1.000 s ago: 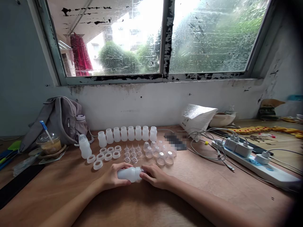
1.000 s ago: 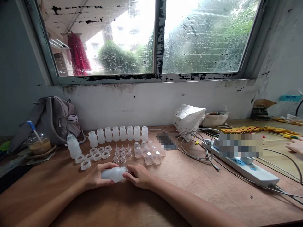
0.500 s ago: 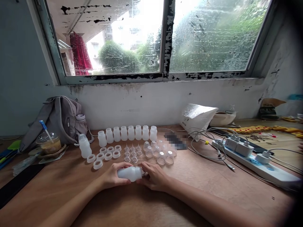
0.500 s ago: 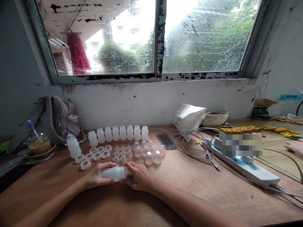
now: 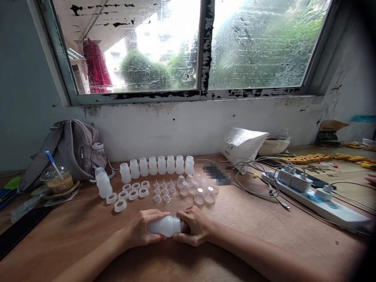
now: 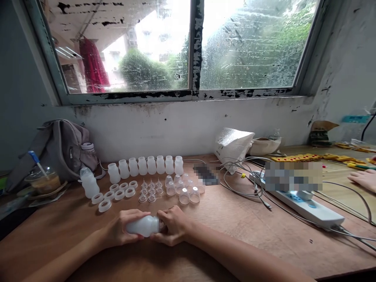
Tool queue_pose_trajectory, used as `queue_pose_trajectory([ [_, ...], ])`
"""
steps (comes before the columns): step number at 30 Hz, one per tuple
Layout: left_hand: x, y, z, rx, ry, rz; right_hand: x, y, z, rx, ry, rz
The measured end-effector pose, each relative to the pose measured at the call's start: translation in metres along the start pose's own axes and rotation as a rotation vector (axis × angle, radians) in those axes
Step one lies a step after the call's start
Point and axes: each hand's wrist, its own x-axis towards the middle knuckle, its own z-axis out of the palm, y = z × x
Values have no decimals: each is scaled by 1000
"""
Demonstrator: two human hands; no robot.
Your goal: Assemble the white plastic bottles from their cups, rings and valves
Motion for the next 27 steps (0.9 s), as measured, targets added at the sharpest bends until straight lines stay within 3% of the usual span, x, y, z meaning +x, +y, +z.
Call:
queue_pose_trajectory([
  [7,-4,-4,0,61,60,28,-4,-5,-2,91,24,87],
  [11,3,-7,-2,62,14,66,-12,2,-7,42,48,26],
  [18,14,-12,9,134,121,78,-38,46,-21,-247,309,-78],
  [22,14,-13,11,168,137,89,-38,61,-38,-390,396,110],
  [27,15,-13,9,185,145,77,-30,61,-40,-535,361,289],
])
